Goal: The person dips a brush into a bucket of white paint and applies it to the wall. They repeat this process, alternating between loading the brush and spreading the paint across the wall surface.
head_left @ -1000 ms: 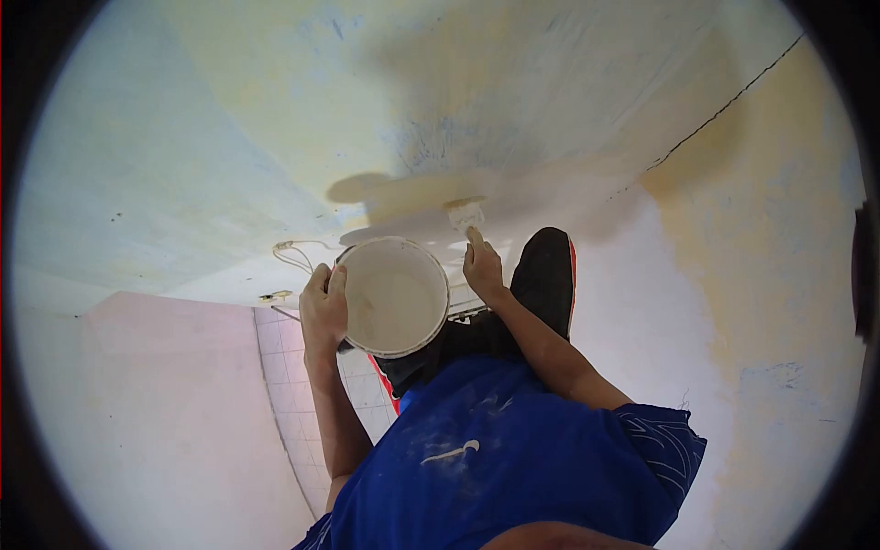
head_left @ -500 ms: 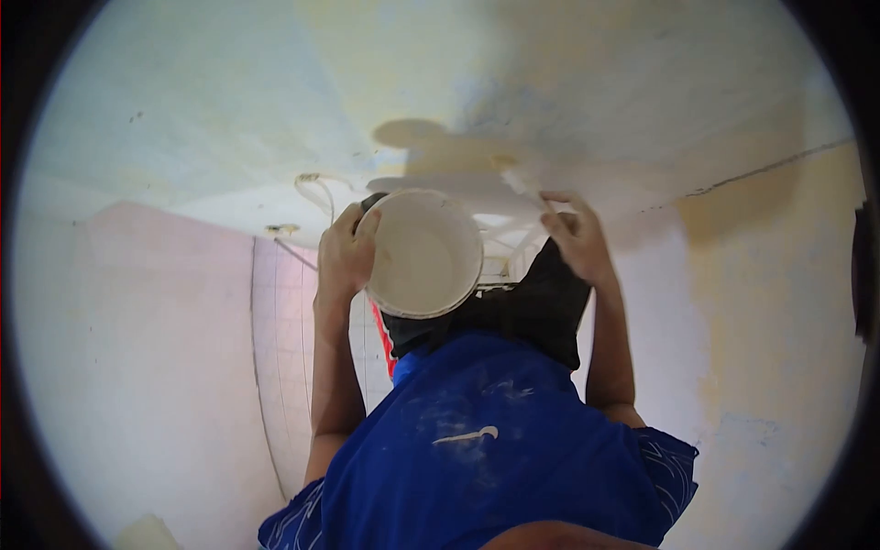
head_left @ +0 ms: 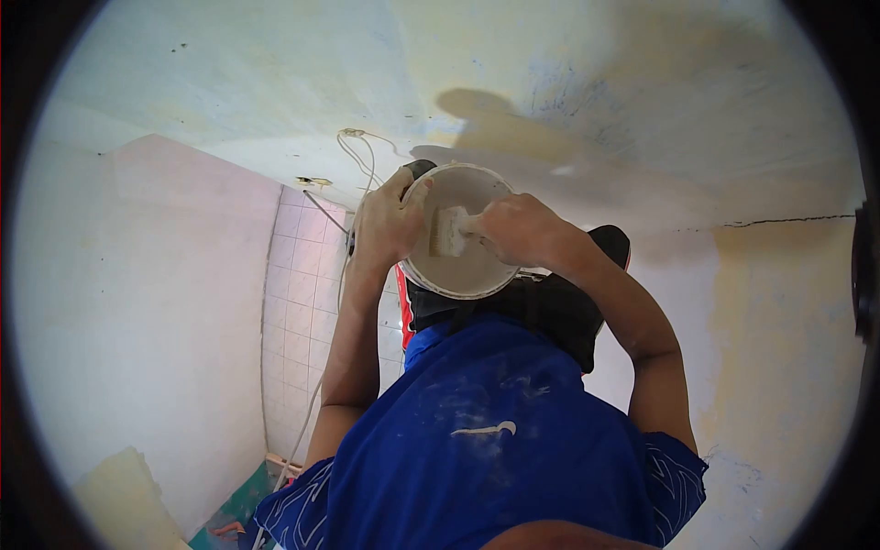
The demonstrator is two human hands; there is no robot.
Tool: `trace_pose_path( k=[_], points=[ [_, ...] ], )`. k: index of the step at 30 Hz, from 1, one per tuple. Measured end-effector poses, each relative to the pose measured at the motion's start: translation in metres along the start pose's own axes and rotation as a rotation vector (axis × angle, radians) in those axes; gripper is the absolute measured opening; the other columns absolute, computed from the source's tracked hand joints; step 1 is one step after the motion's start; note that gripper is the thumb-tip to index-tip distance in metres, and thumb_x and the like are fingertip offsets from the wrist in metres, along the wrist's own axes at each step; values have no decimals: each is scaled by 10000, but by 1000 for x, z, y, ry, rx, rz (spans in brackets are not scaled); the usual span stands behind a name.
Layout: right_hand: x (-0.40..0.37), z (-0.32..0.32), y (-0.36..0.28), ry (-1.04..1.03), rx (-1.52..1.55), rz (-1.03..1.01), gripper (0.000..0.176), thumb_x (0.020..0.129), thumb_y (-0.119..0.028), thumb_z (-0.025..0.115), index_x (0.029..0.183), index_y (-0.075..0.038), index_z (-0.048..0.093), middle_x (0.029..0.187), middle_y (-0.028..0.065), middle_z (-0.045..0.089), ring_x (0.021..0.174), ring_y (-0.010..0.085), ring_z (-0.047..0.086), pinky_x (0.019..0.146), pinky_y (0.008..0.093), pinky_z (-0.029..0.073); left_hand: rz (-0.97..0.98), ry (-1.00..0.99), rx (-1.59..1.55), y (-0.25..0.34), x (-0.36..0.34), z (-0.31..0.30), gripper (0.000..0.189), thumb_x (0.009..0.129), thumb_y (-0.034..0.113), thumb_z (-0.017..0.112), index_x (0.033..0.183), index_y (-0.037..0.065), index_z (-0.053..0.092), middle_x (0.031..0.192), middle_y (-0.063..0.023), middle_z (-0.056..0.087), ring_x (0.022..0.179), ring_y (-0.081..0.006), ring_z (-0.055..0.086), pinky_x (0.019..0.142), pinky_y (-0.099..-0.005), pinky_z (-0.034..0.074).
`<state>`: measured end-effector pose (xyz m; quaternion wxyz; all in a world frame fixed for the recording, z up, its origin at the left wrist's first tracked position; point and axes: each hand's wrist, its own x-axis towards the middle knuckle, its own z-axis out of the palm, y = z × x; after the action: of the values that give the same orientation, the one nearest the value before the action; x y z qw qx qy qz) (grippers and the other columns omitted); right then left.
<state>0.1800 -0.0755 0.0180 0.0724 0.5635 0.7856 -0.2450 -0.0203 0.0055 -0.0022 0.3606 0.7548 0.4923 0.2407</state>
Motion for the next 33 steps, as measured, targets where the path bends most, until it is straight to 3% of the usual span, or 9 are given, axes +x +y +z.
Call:
trace_pose_path(
  k=[2,12,14,15,17,21,24,26,33],
  points=[
    [16,2,-1,-46,-29,-90,263,909,-148,617,1150,-158,722,993,158,734,996,341,712,901,480,544,-71,-66,98,2,0,-4,350,1005,366,577,1142,70,704,944,-246,725,928,-473,681,807,-525,520],
    [41,12,-14,-230,-128,-25,252,868,-135,667,1099,-115,766,1075,176,747,1063,334,714,923,441,566,-58,-57,96,-5,2,1,372,1008,399,576,996,35,649,879,-273,685,865,-505,645,747,-562,479],
    [40,11,-11,-236,-111,-72,264,862,-132,675,1108,-108,766,1083,175,746,1053,337,718,905,441,572,-5,-4,15,-4,2,2,383,1007,312,604,852,-34,546,705,-254,552,602,-327,471,612,-440,435],
    [39,14,-8,-235,-110,-69,264,862,-132,675,1108,-108,766,1083,175,746,1053,337,718,905,441,572,-2,-5,14,-3,3,2,383,1007,312,604,852,-34,546,705,-254,552,602,-327,471,612,-440,435],
    [38,22,-3,-120,-28,-105,258,856,-125,679,1097,-99,767,1078,172,749,1039,340,723,896,445,574,-52,-62,75,-2,4,0,364,1007,385,583,991,28,650,877,-279,679,855,-509,642,735,-550,485],
    [33,13,-10,-164,-49,-62,262,857,-127,681,1104,-104,766,1087,173,748,1042,339,722,901,449,571,-61,-67,61,1,5,-1,357,1006,373,588,983,23,651,876,-284,676,852,-509,640,731,-547,485],
    [35,16,-8,-160,-12,-68,273,856,-123,681,1115,-105,765,1090,173,747,1041,340,722,903,448,570,-62,-64,75,0,4,1,349,1005,363,589,980,20,651,874,-284,677,852,-504,644,733,-545,485],
    [38,17,-10,-213,-102,-50,273,862,-119,671,1118,-106,766,1083,170,750,1038,342,722,899,448,572,0,-8,21,-2,3,3,384,1004,311,600,852,-37,542,703,-254,545,606,-322,457,615,-441,433],
    [39,5,-16,-189,-107,-58,244,842,-99,697,1072,-97,777,1071,162,755,1033,330,726,885,433,583,-16,-5,10,-3,3,4,391,1002,314,606,847,-40,548,697,-250,539,602,-302,453,611,-435,430]
  ],
)
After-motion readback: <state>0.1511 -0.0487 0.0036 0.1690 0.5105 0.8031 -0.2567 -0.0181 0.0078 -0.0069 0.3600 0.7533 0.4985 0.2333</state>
